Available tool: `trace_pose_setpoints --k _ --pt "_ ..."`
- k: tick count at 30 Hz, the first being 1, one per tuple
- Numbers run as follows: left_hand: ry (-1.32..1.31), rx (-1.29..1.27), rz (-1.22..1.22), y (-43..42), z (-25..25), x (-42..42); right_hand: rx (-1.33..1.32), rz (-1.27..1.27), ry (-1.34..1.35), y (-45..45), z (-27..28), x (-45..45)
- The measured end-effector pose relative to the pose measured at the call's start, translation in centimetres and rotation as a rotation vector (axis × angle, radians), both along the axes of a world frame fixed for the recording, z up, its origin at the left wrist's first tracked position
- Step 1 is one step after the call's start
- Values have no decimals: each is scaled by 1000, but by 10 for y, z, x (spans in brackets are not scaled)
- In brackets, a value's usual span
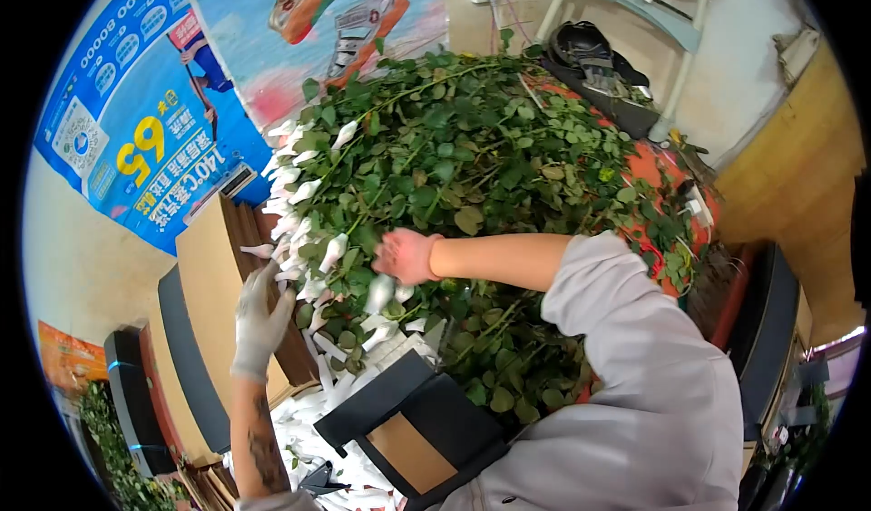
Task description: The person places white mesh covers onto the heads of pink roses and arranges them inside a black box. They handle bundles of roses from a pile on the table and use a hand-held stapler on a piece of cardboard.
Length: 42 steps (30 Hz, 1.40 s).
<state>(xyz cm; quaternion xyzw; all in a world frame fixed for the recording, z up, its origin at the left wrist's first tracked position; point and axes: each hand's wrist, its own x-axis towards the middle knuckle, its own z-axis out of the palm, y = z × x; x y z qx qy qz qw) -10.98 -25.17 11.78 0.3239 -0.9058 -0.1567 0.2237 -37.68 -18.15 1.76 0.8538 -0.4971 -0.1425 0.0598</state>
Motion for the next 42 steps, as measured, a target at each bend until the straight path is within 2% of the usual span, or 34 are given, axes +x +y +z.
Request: trace_pose_setpoints --k 2,3,4,5,7,8,9,10,12,14,15,16,18,20,21,23,24,25,26,28,30,32,35,39,42 --pt "-254 -98 96 -43 -29 6 133 -149 -210 8 27 5" --pt "-352 -164 185 -49 -35 11 -19 -144 -262 11 56 0" --pt "-451 -228 271 -54 -41 14 -105 -214 -349 -11 53 -14" --pt "-456 -223 291 -60 -52 23 -464 -134 -426 -29 56 -33" --pt "-584 -292 528 -76 -80 48 -558 -271 -329 -79 78 -67" --pt "-584 -299 544 -82 -92 57 -662 -335 -257 -112 74 -87" --pt "-553 -129 615 -85 -102 66 -550 -463 -190 -129 91 -97" --pt "-515 35 677 -88 -108 73 -835 -387 -175 -170 50 -130" --pt "-516 50 703 -90 -112 75 -761 -462 11 -212 24 -163" --pt "-519 82 705 -92 -118 74 -331 -621 106 -189 62 -141" --pt "-532 94 704 -94 -118 77 -369 -592 178 -198 48 -147" --pt "-543 111 704 -94 -118 77 -336 -525 234 -185 58 -142" --pt "-532 123 694 -93 -115 73 -393 -399 164 -158 69 -143" --pt "-543 128 713 -89 -112 71 -512 -425 -15 -141 87 -165" --pt "-531 133 719 -88 -111 71 -687 -385 -58 -135 97 -185" --pt "-524 132 725 -87 -112 69 -976 -419 -120 -112 136 -218" --pt "-523 125 726 -86 -110 70 -1052 -384 -225 -105 159 -233" --pt "-524 133 724 -84 -107 68 -1083 -455 -283 -88 182 -223" --pt "-523 142 737 -85 -105 67 -1171 -340 -259 -84 192 -219" --pt "-522 132 716 -84 -107 69 -735 -376 -295 -79 193 -180" --pt "-520 128 729 -85 -110 70 -158 -365 -165 -75 182 -130" --pt "-515 116 732 -84 -109 68 -90 -346 -298 -108 150 -126" --pt "-509 99 750 -83 -115 68 -230 -422 -114 -166 127 -126" --pt "-525 73 739 -86 -112 68 -32 -501 194 -242 83 -140" --pt "-508 66 736 -87 -119 73 -199 -457 199 -268 47 -158"
